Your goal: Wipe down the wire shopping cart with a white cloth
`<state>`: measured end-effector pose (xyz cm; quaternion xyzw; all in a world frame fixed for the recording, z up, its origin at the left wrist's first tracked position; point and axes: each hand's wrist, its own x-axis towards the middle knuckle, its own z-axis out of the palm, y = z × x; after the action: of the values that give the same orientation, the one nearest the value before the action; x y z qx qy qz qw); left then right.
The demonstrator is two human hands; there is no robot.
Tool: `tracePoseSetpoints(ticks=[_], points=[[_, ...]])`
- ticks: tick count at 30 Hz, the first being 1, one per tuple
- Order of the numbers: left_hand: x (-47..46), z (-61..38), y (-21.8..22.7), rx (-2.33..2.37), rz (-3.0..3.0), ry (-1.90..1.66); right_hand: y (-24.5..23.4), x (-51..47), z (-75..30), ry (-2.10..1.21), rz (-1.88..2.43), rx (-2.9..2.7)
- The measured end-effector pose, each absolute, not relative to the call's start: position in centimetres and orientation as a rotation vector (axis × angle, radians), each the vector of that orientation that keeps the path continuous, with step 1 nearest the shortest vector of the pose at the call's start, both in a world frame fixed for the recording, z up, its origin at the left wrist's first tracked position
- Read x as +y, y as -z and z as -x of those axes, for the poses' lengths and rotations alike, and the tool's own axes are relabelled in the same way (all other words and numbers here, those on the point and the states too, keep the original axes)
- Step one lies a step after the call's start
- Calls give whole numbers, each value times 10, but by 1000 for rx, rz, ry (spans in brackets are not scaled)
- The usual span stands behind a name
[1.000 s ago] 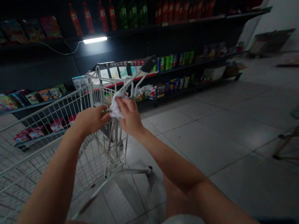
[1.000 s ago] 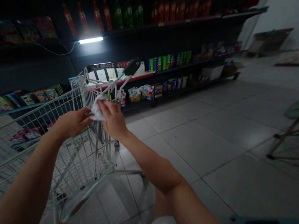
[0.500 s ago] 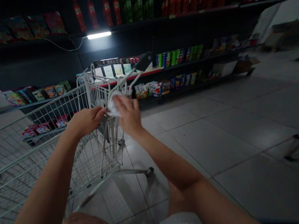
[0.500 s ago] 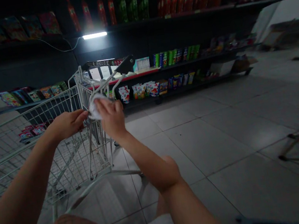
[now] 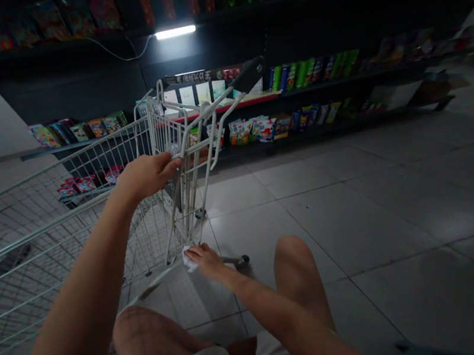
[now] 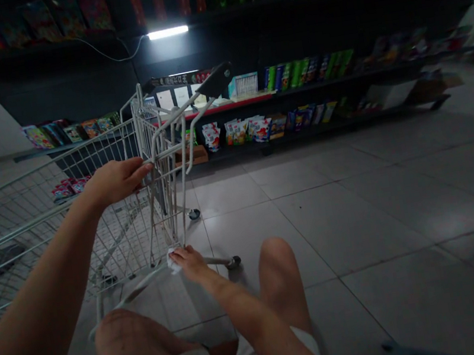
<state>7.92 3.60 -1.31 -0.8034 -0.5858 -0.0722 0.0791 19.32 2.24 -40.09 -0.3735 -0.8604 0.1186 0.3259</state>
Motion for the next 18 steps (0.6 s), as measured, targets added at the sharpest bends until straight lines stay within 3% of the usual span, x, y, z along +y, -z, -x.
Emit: tracePoseSetpoints(ticks=[9,12,18], points=[[32,-76,15,-1717,2390,285,276,33,-173,-105,823,-1885],[31,-76,15,-1713,2397,301,288,33,-157,-248,815,-2104],[30,-76,14,-1704,2395,280,353,2,-191,-1159,875,-2050]])
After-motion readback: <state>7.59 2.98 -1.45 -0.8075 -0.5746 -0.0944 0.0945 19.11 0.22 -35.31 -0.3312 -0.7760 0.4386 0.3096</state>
